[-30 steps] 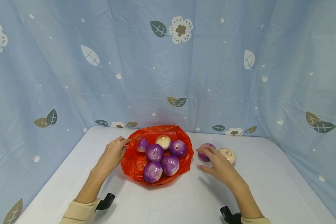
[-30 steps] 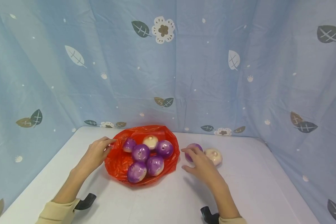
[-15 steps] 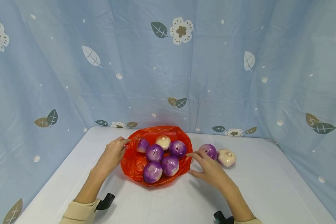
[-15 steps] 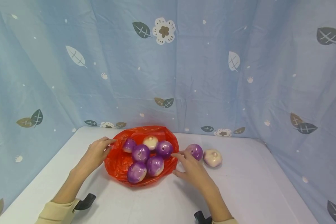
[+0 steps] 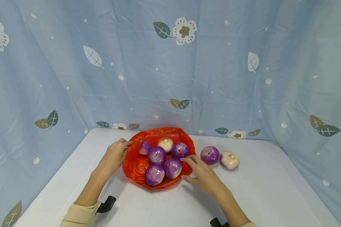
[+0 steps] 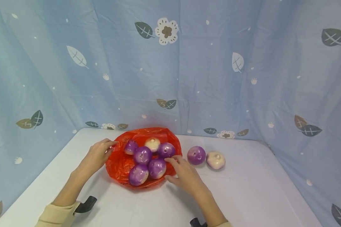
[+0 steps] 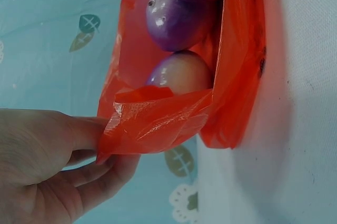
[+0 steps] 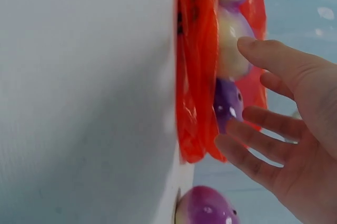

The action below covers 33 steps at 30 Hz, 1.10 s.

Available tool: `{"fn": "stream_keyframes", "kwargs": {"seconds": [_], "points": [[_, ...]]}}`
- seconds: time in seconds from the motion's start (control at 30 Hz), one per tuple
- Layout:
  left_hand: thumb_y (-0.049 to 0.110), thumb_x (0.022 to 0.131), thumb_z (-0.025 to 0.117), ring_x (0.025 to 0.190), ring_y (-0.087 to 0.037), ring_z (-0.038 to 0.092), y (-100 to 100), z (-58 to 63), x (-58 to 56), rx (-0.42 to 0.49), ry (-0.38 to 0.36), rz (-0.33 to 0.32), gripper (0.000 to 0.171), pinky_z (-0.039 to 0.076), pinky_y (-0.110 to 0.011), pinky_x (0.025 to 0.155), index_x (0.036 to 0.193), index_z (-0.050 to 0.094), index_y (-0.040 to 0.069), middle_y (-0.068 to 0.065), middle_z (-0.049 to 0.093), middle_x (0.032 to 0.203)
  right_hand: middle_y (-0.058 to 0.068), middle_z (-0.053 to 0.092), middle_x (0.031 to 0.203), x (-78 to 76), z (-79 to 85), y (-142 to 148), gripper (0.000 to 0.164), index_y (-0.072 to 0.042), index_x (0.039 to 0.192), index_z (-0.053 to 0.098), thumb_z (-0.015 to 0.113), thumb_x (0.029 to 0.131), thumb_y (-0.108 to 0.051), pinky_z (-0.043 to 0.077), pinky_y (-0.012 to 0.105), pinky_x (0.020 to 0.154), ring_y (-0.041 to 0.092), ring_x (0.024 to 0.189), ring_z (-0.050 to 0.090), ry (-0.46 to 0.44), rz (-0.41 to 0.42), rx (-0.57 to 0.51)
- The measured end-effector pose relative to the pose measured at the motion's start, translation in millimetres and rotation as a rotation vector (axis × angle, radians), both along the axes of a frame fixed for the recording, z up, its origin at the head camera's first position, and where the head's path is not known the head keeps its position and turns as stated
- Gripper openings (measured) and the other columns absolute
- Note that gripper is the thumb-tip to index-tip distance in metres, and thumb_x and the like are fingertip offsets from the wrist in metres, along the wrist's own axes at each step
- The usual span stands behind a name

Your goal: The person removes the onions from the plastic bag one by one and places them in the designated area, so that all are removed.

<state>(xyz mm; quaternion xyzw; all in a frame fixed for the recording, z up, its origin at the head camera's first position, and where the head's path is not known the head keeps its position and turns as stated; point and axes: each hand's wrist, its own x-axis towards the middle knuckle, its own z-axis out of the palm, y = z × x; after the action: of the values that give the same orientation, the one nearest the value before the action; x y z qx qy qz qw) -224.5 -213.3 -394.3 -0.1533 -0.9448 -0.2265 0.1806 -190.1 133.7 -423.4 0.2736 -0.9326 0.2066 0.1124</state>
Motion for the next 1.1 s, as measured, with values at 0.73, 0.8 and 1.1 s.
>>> {"fn": "stream_keyframes", "kwargs": {"seconds": [0.73, 0.8, 1.1], "points": [[-0.008, 0.084, 0.069, 0.086, -0.029, 0.069, 0.1, 0.4, -0.4, -0.001, 0.004, -0.003, 0.032, 0.062, -0.041, 0.074, 0.115, 0.069, -0.004, -0.017, 0.067, 0.096, -0.002, 0.060, 0.122, 0.4, -2.5, -22.2, 0.058, -0.024, 0.133, 0.057, 0.077, 0.082, -0.045, 0.060, 0.035, 0.086, 0.015, 0.108, 0.061, 0.029, -0.013, 0.029], [-0.008, 0.084, 0.069, 0.085, -0.029, 0.069, 0.2, 0.5, -0.1, 0.000, -0.002, -0.001, 0.032, 0.062, -0.041, 0.075, 0.115, 0.069, -0.004, -0.017, 0.067, 0.096, -0.001, 0.060, 0.121, -0.3, -2.7, -23.8, 0.059, -0.024, 0.133, 0.057, 0.077, 0.082, -0.044, 0.060, 0.036, 0.085, 0.016, 0.109, 0.061, 0.039, -0.010, 0.032], [-0.008, 0.084, 0.069, 0.086, -0.030, 0.069, 0.0, 1.7, 0.3, -0.006, -0.004, -0.003, 0.032, 0.062, -0.042, 0.075, 0.116, 0.069, -0.004, -0.018, 0.068, 0.098, -0.003, 0.058, 0.121, -3.5, -4.5, -29.3, 0.061, -0.025, 0.134, 0.056, 0.079, 0.080, -0.043, 0.060, 0.036, 0.081, 0.015, 0.108, 0.061, 0.042, -0.003, 0.024]]}}
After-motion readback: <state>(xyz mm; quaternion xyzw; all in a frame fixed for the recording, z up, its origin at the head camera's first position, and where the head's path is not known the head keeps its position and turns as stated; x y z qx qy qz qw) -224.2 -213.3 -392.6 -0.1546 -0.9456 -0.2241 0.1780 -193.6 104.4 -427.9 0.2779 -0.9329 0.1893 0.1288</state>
